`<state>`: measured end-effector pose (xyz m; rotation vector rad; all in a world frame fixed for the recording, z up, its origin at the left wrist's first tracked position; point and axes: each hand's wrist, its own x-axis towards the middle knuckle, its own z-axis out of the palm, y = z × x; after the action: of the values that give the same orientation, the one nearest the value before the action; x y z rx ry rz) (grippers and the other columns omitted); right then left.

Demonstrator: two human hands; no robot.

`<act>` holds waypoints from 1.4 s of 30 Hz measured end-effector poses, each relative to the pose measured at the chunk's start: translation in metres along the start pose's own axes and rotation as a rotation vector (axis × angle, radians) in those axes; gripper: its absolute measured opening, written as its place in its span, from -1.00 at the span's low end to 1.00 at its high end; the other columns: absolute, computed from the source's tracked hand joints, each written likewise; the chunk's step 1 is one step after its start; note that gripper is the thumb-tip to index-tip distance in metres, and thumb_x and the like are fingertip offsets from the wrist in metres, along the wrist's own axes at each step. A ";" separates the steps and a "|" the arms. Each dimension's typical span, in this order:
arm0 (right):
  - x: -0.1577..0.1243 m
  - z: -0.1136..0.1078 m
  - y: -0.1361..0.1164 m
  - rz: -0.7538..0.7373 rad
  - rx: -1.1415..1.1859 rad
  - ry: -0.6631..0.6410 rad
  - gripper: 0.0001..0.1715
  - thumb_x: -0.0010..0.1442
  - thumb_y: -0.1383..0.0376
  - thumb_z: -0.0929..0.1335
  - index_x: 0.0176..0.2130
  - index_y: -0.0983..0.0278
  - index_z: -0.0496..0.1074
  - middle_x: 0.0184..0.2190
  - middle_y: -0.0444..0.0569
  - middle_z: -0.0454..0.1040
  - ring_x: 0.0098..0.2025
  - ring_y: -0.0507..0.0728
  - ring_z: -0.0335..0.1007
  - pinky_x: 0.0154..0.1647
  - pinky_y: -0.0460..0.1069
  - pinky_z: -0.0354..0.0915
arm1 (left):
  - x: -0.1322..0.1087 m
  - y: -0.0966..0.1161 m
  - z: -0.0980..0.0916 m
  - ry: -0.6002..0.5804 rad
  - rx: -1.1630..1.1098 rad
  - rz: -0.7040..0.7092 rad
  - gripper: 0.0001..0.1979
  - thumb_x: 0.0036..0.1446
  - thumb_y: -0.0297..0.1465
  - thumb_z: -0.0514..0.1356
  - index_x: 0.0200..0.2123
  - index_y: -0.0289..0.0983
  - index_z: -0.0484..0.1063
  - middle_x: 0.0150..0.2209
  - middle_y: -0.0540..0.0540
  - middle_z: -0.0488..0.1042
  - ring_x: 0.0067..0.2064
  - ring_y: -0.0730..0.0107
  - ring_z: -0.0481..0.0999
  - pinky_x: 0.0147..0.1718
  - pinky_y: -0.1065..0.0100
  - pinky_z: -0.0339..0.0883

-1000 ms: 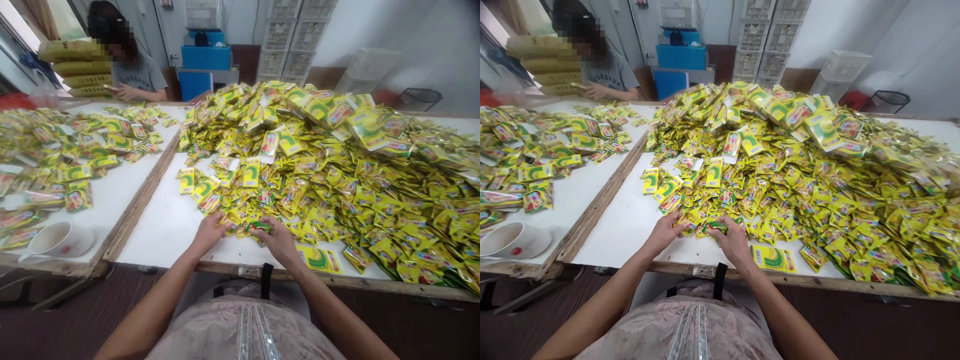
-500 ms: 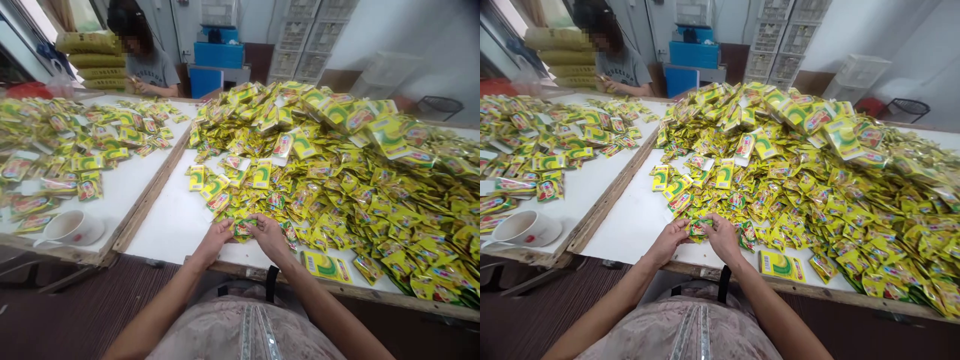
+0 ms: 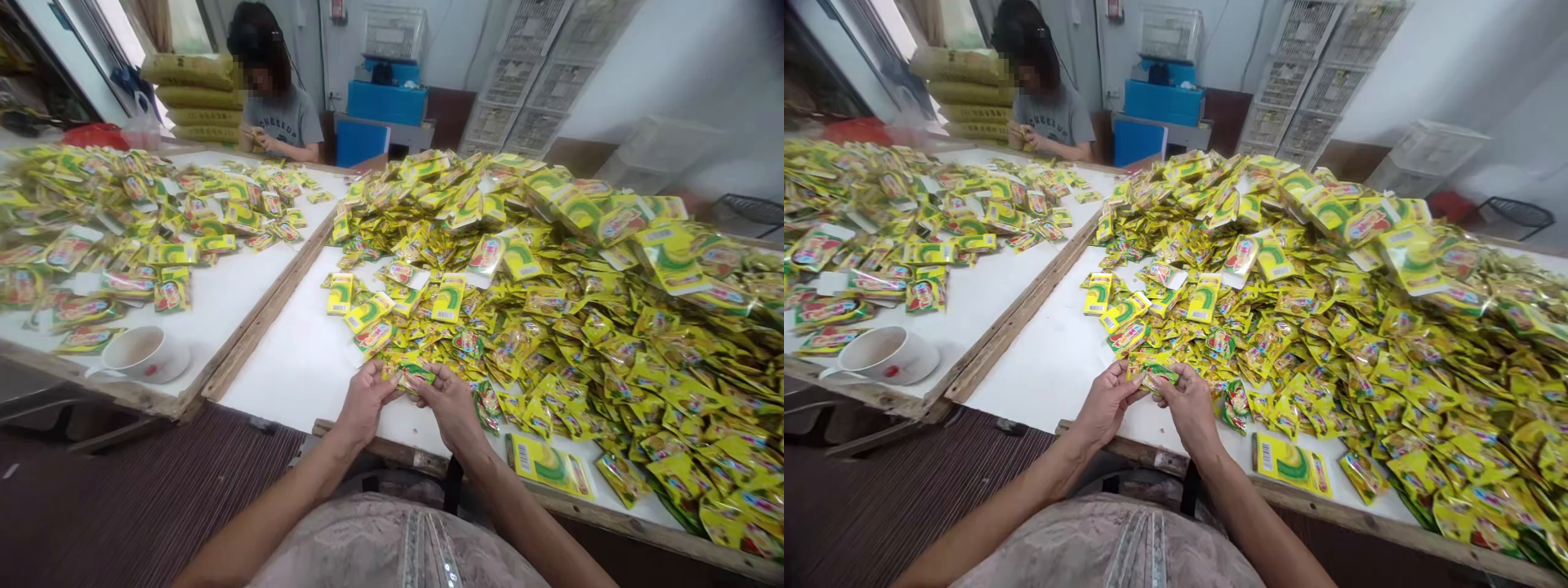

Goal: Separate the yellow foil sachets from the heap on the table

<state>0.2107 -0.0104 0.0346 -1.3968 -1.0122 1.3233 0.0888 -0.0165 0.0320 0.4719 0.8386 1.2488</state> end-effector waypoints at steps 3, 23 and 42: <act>0.004 0.000 0.004 -0.035 0.058 0.039 -0.49 -0.26 0.05 0.50 -0.36 0.27 0.35 -0.62 -0.20 0.40 -0.62 0.00 0.27 -0.61 -0.09 0.21 | 0.001 0.001 -0.001 0.027 -0.012 0.010 -0.66 -0.24 -0.45 0.38 -0.33 -0.33 0.41 -0.32 -0.07 0.56 -0.30 0.43 0.52 -0.26 0.41 0.40; 0.022 -0.022 0.004 -0.215 -0.334 0.145 -0.53 0.02 0.00 0.33 -0.23 0.32 0.44 -0.38 0.04 0.54 -0.40 0.17 0.42 -0.33 0.05 0.32 | 0.058 0.049 -0.007 0.082 1.581 0.454 -0.53 -0.11 -0.21 0.28 -0.11 -0.30 0.40 -0.14 -0.21 0.48 -0.11 0.09 0.41 -0.16 0.21 0.27; 0.030 -0.016 -0.010 -0.304 -0.545 0.031 -0.66 0.02 0.08 0.33 -0.33 0.26 0.53 -0.53 -0.10 0.52 -0.53 0.08 0.32 -0.51 -0.06 0.17 | 0.002 0.058 -0.068 0.543 1.766 0.205 -0.47 -0.03 -0.05 0.11 -0.15 -0.38 0.38 -0.15 -0.31 0.38 -0.03 -0.01 0.36 -0.08 0.10 0.25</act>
<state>0.2296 0.0200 0.0371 -1.5665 -1.5720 0.8289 0.0001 -0.0072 0.0306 1.6510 2.3337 0.4696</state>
